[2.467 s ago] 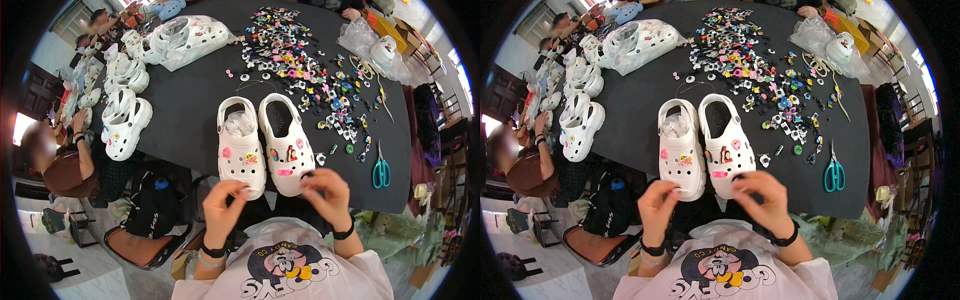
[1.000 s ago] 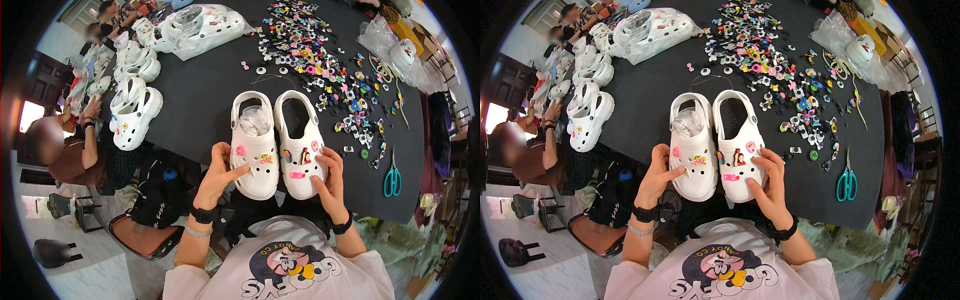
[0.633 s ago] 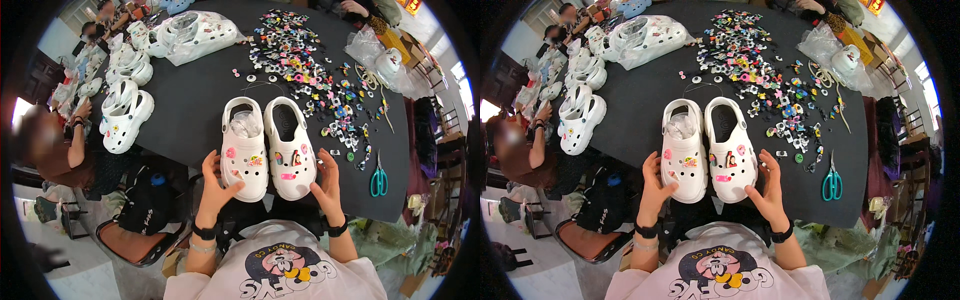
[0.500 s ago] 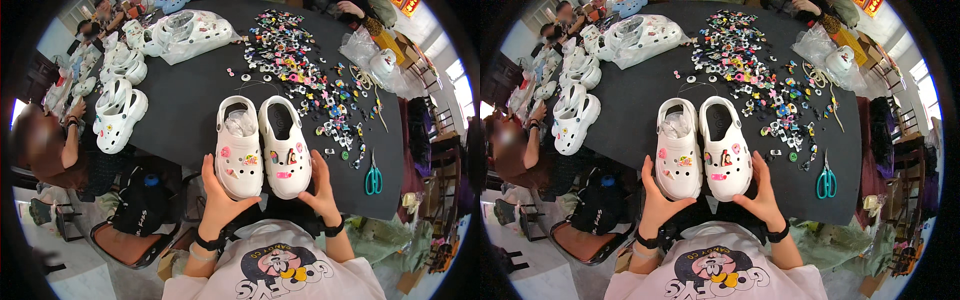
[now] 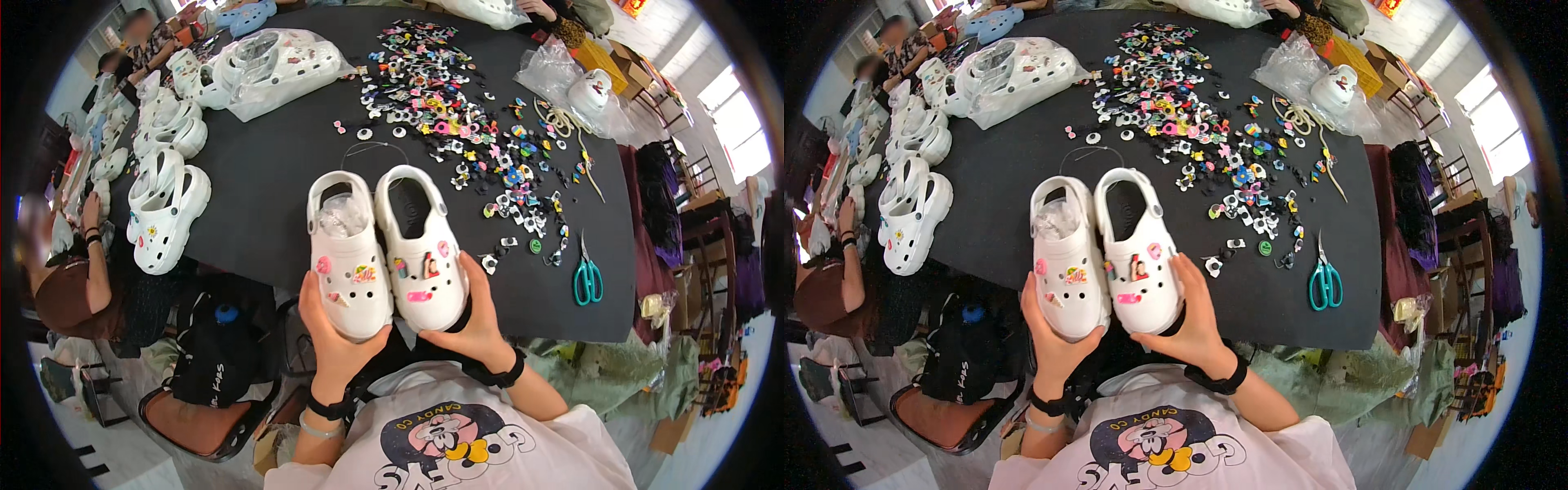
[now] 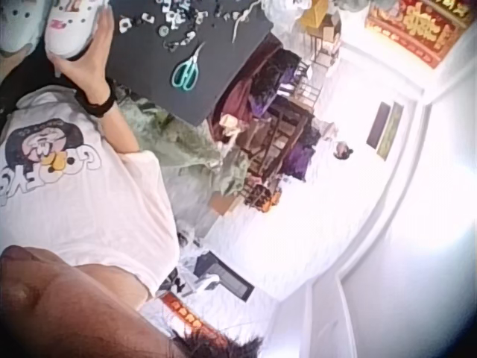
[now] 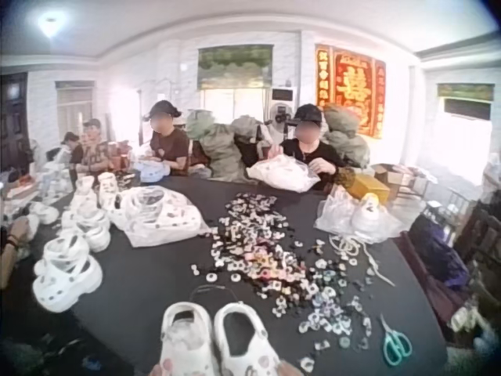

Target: Attaching decorative charms to the holes of foam clogs at a manufacturing station.

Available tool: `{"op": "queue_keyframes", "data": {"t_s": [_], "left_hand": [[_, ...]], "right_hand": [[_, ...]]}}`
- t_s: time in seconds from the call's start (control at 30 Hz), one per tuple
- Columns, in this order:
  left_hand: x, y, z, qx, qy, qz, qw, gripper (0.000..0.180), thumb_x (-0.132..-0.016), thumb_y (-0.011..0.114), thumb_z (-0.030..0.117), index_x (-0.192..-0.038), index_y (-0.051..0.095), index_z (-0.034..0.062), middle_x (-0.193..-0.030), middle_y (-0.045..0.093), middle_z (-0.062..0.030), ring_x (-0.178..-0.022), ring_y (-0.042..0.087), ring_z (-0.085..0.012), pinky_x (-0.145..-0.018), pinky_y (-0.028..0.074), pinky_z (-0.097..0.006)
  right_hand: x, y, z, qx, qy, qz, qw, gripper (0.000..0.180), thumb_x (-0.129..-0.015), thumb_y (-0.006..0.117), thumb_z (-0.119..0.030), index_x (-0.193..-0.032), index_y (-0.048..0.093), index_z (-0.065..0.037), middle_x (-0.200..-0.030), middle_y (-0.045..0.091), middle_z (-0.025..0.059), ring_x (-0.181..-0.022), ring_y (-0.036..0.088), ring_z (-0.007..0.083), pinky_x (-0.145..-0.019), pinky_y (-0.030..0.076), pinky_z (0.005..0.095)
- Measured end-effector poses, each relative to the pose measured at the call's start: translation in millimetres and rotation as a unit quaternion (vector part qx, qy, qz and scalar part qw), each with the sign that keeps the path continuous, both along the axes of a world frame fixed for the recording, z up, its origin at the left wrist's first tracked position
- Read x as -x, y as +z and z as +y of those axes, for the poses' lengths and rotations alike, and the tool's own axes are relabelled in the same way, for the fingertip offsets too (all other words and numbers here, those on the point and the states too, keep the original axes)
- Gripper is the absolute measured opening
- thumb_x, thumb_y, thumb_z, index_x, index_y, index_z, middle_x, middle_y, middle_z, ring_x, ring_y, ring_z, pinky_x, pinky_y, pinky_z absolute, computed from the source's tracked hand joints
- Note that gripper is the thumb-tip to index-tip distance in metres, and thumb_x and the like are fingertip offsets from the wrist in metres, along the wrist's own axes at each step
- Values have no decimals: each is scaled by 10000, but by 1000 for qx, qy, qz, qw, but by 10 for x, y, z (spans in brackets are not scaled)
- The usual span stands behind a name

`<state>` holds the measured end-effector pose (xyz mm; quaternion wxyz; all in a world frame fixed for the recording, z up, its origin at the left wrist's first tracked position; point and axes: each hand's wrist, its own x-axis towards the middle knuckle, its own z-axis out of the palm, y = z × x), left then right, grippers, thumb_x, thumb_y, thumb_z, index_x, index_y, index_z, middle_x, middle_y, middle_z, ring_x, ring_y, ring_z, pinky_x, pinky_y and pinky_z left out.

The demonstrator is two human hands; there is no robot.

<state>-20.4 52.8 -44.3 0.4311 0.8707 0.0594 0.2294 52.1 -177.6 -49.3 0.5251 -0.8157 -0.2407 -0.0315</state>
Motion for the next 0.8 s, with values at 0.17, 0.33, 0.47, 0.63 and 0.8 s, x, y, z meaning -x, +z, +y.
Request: {"op": "queue_keyframes", "data": {"t_s": [0.17, 0.33, 0.47, 0.63, 0.8], "left_hand": [[105, -46, 79, 3, 13, 10, 1000, 1241, -566, 923, 207, -1527, 163, 7, -1514, 204, -237, -1410, 229, -400, -1142, 254, -514], [82, -19, 63, -24, 9, 27, 999, 1242, -575, 919, 238, -1532, 160, 11, -1531, 186, -262, -1414, 216, -425, -1140, 248, -533], [123, 7, 96, -50, 11, 42, 998, 1250, -583, 918, 261, -1536, 151, 6, -1541, 173, -281, -1417, 207, -436, -1140, 240, -541], [131, 14, 95, -64, 1, 62, 996, 1250, -611, 908, 294, -1540, 128, -6, -1545, 164, -309, -1423, 205, -459, -1145, 230, -545], [123, 38, 86, -75, -2, 61, 995, 1243, -626, 900, 304, -1539, 120, -17, -1547, 162, -316, -1426, 199, -468, -1146, 224, -547]], "right_hand": [[55, 101, 109, 59, 19, 2, 998, 1145, -608, 921, -378, -1491, 298, 0, -1498, 285, 309, -1391, 317, 447, -1117, 312, 503], [-177, 493, 37, 106, -16, -105, 989, 746, -681, 873, -385, -1243, 547, -18, -1302, 506, 221, -1215, 492, 396, -998, 415, 478], [-373, 629, 230, 133, 14, -91, 987, 411, -734, 836, -361, -826, 572, -60, -772, 600, 55, -703, 614, 241, -651, 474, 370], [-462, 566, 382, 139, 41, -40, 989, 384, -763, 810, -384, -776, 567, -88, -644, 561, 50, -541, 574, 244, -493, 438, 350], [-450, 403, 392, 143, 25, -142, 979, 238, -869, 715, -261, -822, 574, -76, -687, 599, 89, -599, 615, 288, -534, 474, 387]]}}
